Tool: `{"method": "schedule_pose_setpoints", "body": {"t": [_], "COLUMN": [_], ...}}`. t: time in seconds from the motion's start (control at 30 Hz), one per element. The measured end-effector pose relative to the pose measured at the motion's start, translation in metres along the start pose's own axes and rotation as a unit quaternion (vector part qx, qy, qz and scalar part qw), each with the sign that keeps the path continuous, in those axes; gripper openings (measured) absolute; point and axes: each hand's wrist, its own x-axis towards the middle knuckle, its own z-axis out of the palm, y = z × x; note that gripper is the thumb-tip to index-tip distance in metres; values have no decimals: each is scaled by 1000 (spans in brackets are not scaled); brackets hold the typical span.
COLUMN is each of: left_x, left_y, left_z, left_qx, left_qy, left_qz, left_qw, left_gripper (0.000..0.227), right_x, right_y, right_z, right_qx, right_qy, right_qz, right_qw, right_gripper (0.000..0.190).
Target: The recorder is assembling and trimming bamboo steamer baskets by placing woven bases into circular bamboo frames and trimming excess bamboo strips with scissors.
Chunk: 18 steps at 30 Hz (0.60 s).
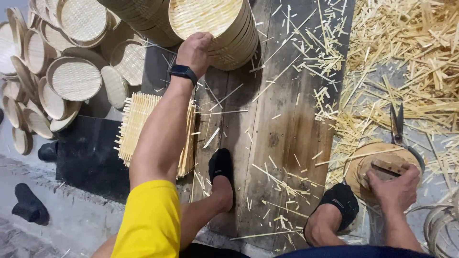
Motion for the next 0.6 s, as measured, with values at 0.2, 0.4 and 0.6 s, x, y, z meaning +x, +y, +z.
{"method": "schedule_pose_setpoints", "body": {"t": [0.2, 0.4, 0.6], "left_x": [-6, -100, -178], "left_y": [7, 169, 272], "left_z": [25, 88, 156], "left_qx": [15, -186, -648], "left_qy": [62, 97, -161], "left_qz": [-8, -56, -482], "left_qw": [998, 976, 567], "left_gripper": [33, 49, 55], "right_x": [7, 19, -15], "right_y": [5, -5, -137], "right_z": [1, 5, -59], "right_qx": [14, 301, 709], "right_qy": [-1, -61, -356], "right_qz": [-10, -86, 195], "right_qw": [1000, 948, 576], "right_gripper": [87, 82, 51]}}
